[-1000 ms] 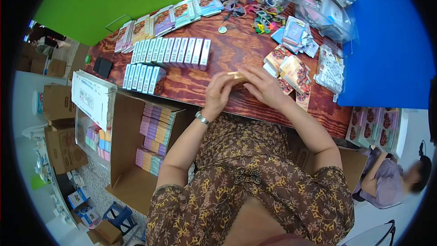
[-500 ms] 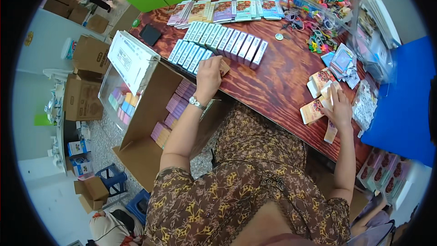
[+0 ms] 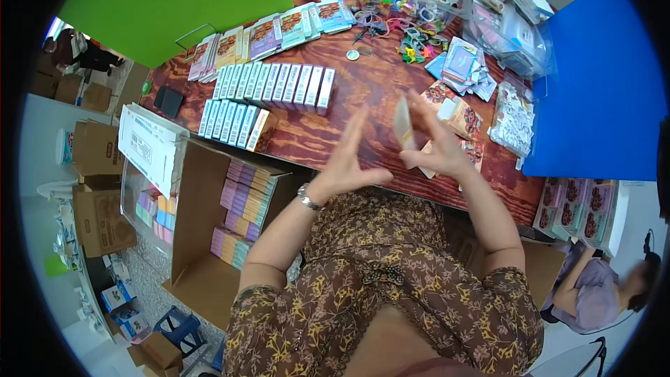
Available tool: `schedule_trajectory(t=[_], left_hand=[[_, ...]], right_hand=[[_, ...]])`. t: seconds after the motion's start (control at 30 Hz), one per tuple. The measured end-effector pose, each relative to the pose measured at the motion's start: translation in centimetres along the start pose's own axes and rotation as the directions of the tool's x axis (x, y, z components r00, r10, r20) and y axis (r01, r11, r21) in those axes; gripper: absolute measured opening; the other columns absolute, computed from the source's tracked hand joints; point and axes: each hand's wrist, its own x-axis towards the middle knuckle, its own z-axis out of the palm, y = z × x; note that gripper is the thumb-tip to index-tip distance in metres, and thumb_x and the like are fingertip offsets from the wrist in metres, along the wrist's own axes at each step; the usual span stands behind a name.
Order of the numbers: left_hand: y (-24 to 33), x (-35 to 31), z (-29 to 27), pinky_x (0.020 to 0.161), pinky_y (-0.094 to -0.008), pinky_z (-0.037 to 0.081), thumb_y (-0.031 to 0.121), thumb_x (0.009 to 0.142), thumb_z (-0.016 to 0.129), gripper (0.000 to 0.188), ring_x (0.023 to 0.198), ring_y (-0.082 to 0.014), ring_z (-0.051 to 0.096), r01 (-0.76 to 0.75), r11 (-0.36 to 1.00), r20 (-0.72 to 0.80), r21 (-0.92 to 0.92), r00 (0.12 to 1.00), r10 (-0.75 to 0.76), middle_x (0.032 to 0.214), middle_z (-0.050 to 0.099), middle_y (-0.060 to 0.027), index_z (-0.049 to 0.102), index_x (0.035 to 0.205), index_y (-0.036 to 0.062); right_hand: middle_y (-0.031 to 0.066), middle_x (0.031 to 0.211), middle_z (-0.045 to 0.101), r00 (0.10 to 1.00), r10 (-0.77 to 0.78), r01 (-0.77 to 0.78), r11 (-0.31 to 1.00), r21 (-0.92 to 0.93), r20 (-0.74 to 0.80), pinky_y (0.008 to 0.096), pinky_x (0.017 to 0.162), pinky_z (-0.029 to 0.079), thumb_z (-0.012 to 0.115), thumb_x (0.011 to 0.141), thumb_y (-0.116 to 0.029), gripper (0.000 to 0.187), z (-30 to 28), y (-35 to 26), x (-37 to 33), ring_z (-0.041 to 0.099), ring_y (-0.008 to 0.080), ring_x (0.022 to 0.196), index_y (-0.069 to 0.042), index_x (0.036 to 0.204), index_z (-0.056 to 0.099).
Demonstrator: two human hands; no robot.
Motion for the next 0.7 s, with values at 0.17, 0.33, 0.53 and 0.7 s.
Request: schedule_trajectory(t=[0.17,0.33,0.53,0.7], left_hand=[[-0.6,1.5,2.6,0.106,-0.0404,0.046,0.023,0.068,0.092,0.125,0.134,-0.0315,0.05,0.114,0.914,-0.059,-0.39,0.987,-0.148,0.149,0.042,-0.0224,0.01,0.159,0.0001],[-3.5,1.3,3.1,0.1,-0.0387,0.05,0.019,0.069,0.091,0.099,0.124,-0.0267,0.059,0.13,0.964,-0.087,-0.234,0.984,-0.154,0.13,0.059,-0.019,0.033,0.148,0.0001],[-5.8,2.1,3.8,0.094,-0.0414,0.051,0.019,0.07,0.091,0.078,0.112,-0.0326,0.062,0.072,0.997,-0.25,0.041,0.966,-0.06,0.119,0.061,-0.0154,0.048,0.134,0.0037],[-6.9,3.1,5.6,0.093,-0.0385,0.051,0.018,0.074,0.089,0.076,0.11,-0.0257,0.062,0.046,0.998,-0.236,-0.051,0.97,-0.056,0.121,0.059,-0.0131,0.045,0.135,0.0053]], right_hand=[[0.0171,0.152,0.043,1.0,-0.001,0.001,1.0,0.017,-0.001,0.0387,0.115,0.036,0.08,0.08,-0.018,0.098,2.3,-0.3,0.8,0.045,0.0267,0.14,-0.004,0.159,0.024],[0.0193,0.146,0.05,0.98,-0.159,0.184,0.955,-0.233,0.122,0.0435,0.112,0.042,0.079,0.083,-0.027,0.09,1.6,1.6,1.5,0.054,0.0315,0.132,-0.005,0.156,0.031],[0.0207,0.137,0.06,0.917,-0.026,-0.25,0.739,-0.625,-0.397,0.0436,0.109,0.043,0.073,0.088,-0.03,0.073,-11.9,7.7,7.3,0.057,0.037,0.126,-0.004,0.15,0.042],[0.0204,0.148,0.047,0.908,0.05,-0.406,0.361,-0.84,-0.417,0.0475,0.108,0.044,0.08,0.077,-0.04,0.091,-20.3,14.5,7.9,0.048,0.0391,0.134,-0.006,0.151,0.038]])
